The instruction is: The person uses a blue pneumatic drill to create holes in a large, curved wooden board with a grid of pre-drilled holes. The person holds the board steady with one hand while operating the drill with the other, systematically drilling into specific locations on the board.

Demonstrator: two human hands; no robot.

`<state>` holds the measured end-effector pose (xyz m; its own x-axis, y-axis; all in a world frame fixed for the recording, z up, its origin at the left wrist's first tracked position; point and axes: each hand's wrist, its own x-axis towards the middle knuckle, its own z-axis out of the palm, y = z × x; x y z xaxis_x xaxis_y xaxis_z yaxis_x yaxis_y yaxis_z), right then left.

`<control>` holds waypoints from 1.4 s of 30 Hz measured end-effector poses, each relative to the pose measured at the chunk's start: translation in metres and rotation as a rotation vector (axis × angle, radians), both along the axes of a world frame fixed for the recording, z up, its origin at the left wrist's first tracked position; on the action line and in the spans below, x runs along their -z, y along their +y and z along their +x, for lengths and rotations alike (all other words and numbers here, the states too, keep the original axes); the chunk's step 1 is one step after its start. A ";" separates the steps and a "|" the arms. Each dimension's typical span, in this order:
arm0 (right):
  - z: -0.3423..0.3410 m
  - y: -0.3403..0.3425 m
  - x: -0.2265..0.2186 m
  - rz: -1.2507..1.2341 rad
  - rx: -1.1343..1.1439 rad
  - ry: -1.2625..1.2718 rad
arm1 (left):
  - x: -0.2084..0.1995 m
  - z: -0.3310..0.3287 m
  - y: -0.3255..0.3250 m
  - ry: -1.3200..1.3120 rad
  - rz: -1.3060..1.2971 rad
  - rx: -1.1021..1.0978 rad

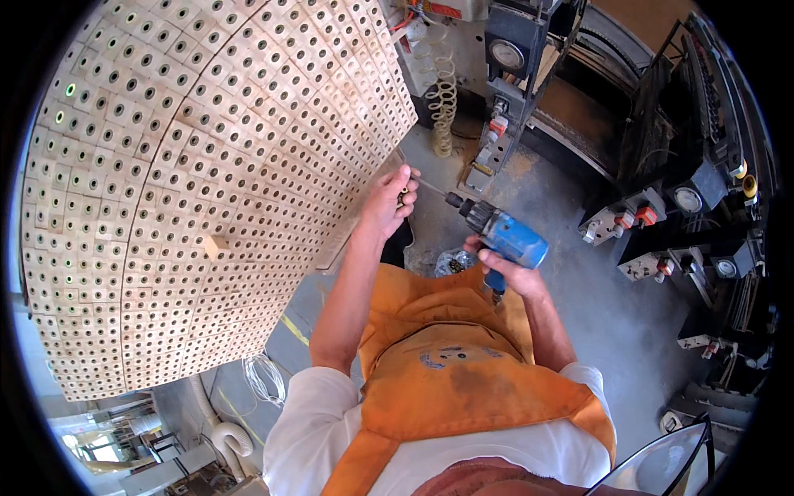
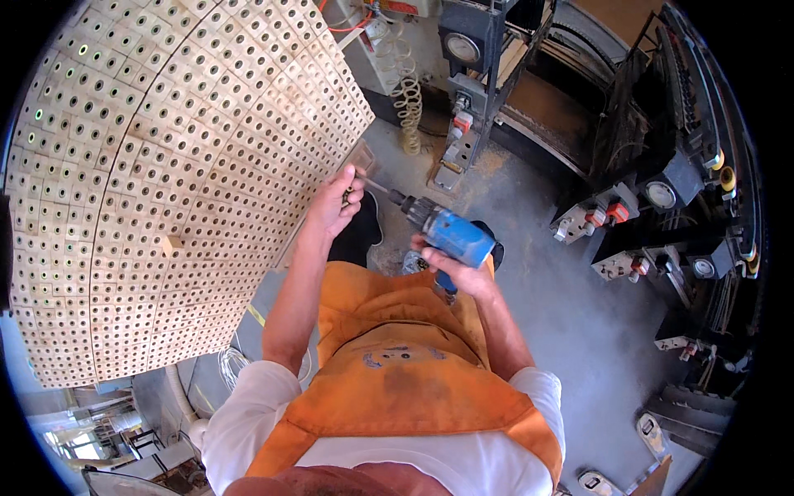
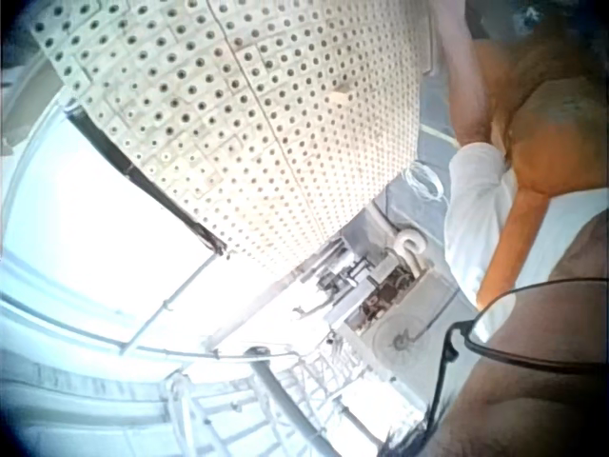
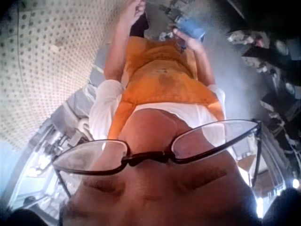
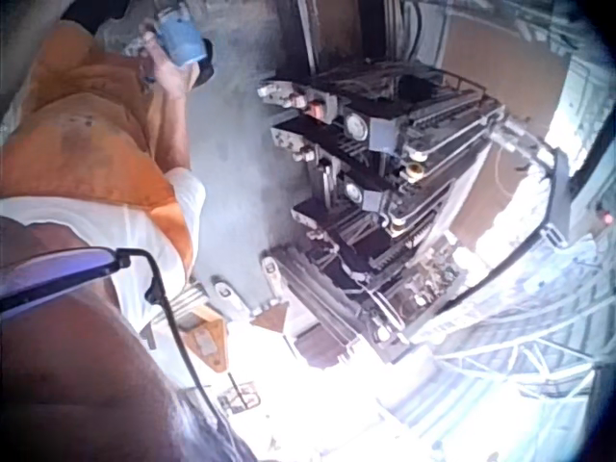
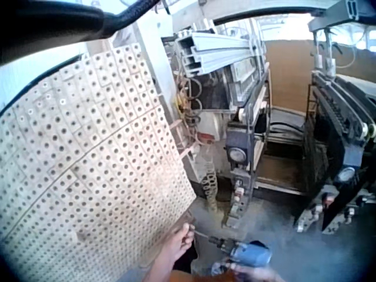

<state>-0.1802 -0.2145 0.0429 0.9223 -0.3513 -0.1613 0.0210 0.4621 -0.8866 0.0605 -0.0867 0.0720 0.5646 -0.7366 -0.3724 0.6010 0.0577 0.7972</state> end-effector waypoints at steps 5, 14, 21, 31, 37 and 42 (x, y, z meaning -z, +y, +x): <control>0.023 -0.005 -0.006 0.183 0.000 -0.047 | -0.013 0.019 -0.009 -0.018 -0.074 0.025; 0.111 -0.005 -0.025 0.116 0.091 -0.090 | -0.021 0.075 -0.051 0.045 -0.363 -0.209; 0.132 -0.017 -0.026 0.210 0.088 -0.104 | -0.018 0.080 -0.057 0.121 -0.382 -0.241; 0.138 -0.029 -0.033 -0.035 0.041 -0.103 | 0.017 0.034 -0.018 0.296 -0.188 -0.140; 0.140 -0.029 -0.028 -0.054 0.044 -0.062 | 0.038 0.009 0.006 0.322 -0.163 -0.084; 0.140 -0.028 -0.026 0.016 0.060 -0.091 | 0.025 0.009 0.007 0.265 -0.144 -0.041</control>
